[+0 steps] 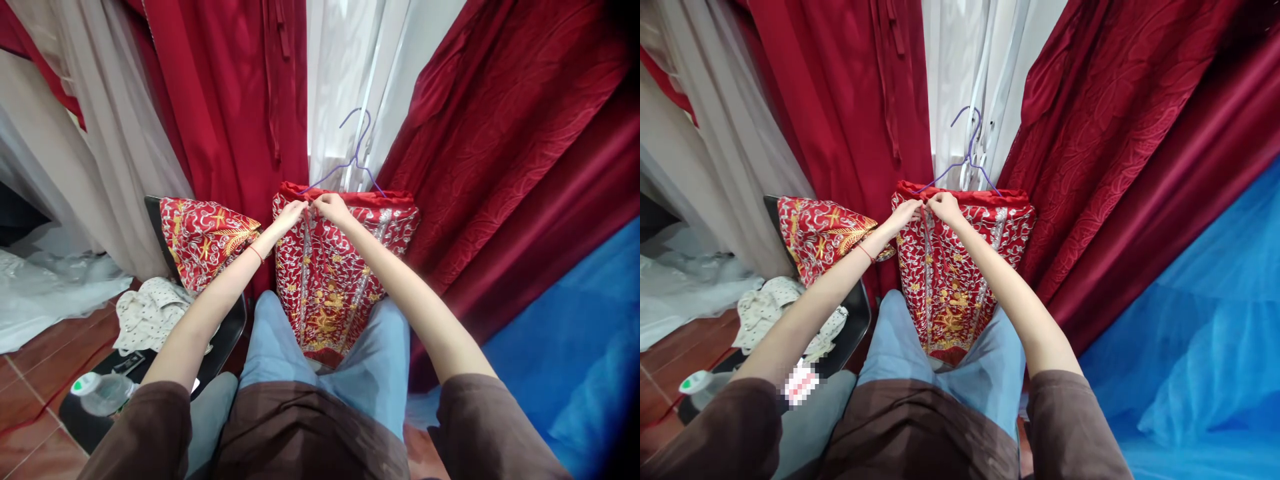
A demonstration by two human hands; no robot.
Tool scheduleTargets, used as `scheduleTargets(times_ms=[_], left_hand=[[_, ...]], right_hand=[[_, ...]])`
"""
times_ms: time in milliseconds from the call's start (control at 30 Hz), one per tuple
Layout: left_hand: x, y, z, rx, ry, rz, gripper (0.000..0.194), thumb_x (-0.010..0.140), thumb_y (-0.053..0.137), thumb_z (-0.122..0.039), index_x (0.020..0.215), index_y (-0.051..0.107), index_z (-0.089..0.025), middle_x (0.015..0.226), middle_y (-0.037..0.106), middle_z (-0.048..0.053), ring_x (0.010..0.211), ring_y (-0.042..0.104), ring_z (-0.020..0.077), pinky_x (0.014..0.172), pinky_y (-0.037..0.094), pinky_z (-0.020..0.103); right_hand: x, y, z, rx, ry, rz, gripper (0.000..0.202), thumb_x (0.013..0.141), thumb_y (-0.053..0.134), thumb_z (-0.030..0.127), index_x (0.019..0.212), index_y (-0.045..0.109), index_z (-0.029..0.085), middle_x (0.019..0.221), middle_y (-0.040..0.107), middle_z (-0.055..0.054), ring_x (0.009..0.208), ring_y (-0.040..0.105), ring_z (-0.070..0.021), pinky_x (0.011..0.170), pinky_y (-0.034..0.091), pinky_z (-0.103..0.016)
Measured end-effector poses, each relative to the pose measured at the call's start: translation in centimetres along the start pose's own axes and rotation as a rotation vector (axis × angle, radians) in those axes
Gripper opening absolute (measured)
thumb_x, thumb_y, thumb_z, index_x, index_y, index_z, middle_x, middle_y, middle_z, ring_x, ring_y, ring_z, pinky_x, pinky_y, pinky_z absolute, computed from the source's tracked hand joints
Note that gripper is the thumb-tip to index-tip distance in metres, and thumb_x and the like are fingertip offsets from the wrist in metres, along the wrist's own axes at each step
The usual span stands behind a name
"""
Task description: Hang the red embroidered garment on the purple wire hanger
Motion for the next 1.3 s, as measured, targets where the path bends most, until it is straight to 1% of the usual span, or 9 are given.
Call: scheduleTargets(times_ms=[300,433,533,633,700,767,967,1133,1300], left_hand=[[-0.3,-1.7,-0.7,0.102,0.214,-0.144,0.019,0.091,0.052,-0.018,0.072,0.057,-0.018,0.061,0.050,-0.004,0.058,0.045,0.0104,0.062,0.040,0.022],[-1.3,-3.7,-0.9,0.176,0.327,-0.102,0.013,0.084,0.052,-0.016,0.082,0.065,-0.019,0.067,0.059,-0.002,0.063,0.051,0.0118,0.067,0.042,0.023],[-2.3,-4.9,-1.0,0.431,0.287,-0.055,0.018,0.080,0.056,-0.020,0.071,0.071,-0.020,0.068,0.065,0.000,0.067,0.056,0.0152,0.070,0.042,0.026],[-2.7,-6.3,-1.6,0.600,0.240,-0.295,0.013,0.078,0.068,-0.029,0.073,0.077,-0.021,0.058,0.059,0.000,0.061,0.052,0.0157,0.064,0.039,0.028],[-2.8,-6.5,-2.7,0.468,0.336,-0.492,0.017,0.081,0.070,-0.035,0.080,0.078,-0.020,0.061,0.060,0.000,0.061,0.051,0.0143,0.063,0.039,0.028],[-2.3,-5.9,-3.2,0.232,0.401,-0.535,0.023,0.085,0.067,-0.040,0.086,0.078,-0.019,0.062,0.061,0.000,0.060,0.050,0.0126,0.061,0.040,0.026],[-1.6,-1.8,-3.2,-0.094,0.312,0.031,0.034,0.072,0.081,-0.048,0.083,0.079,-0.016,0.065,0.069,0.002,0.062,0.059,0.0133,0.066,0.048,0.028],[-3.2,-0.6,-3.0,-0.090,0.252,0.181,0.016,0.071,0.080,-0.019,0.083,0.079,-0.010,0.084,0.077,0.008,0.083,0.067,0.0181,0.089,0.050,0.032],[-3.2,-0.4,-1.7,-0.067,0.159,0.236,0.009,0.076,0.073,-0.006,0.083,0.078,-0.008,0.083,0.077,0.006,0.082,0.066,0.0155,0.085,0.051,0.027]], right_hand=[[-1.4,0.4,-2.4,0.223,0.189,0.078,0.018,0.085,0.054,0.014,0.068,0.057,0.018,0.056,0.057,0.001,0.050,0.050,-0.0098,0.054,0.044,-0.021],[-1.6,-0.6,-4.0,0.072,0.267,0.005,0.022,0.087,0.059,0.023,0.067,0.063,0.016,0.048,0.051,0.001,0.045,0.043,-0.0097,0.051,0.039,-0.023],[-1.5,-1.4,-3.8,-0.013,0.144,-0.007,0.014,0.079,0.068,0.020,0.066,0.066,0.015,0.052,0.056,0.001,0.051,0.048,-0.0099,0.058,0.040,-0.024],[-1.7,-1.0,-2.5,0.029,-0.058,0.178,0.013,0.074,0.074,0.026,0.080,0.074,0.014,0.060,0.062,0.002,0.052,0.046,-0.0082,0.056,0.037,-0.024],[-2.1,-0.8,-1.5,0.166,-0.142,0.285,0.028,0.075,0.075,0.039,0.089,0.076,0.015,0.066,0.064,0.001,0.050,0.043,-0.0069,0.051,0.033,-0.024],[-2.3,-0.9,-0.6,0.295,-0.182,0.310,0.039,0.076,0.074,0.051,0.091,0.076,0.016,0.073,0.066,0.000,0.048,0.042,-0.0057,0.047,0.030,-0.023],[-2.3,-2.1,0.6,0.398,-0.232,0.167,0.050,0.080,0.067,0.063,0.099,0.075,0.018,0.076,0.066,-0.001,0.047,0.039,-0.0062,0.044,0.029,-0.023],[-2.8,-2.1,1.8,0.060,-0.499,0.194,0.034,0.085,0.067,0.051,0.096,0.078,0.020,0.094,0.068,-0.007,0.079,0.061,-0.0169,0.071,0.050,-0.030],[-2.6,-1.5,2.1,-0.371,-0.766,0.126,0.029,0.091,0.060,0.044,0.095,0.079,0.023,0.096,0.067,-0.008,0.077,0.063,-0.0200,0.067,0.047,-0.033]])
Point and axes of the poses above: each hand's wrist, its own x-axis towards the middle knuckle, its own y-axis out of the palm, z = x × y, the point moved 5 cm from there along x, towards the middle knuckle
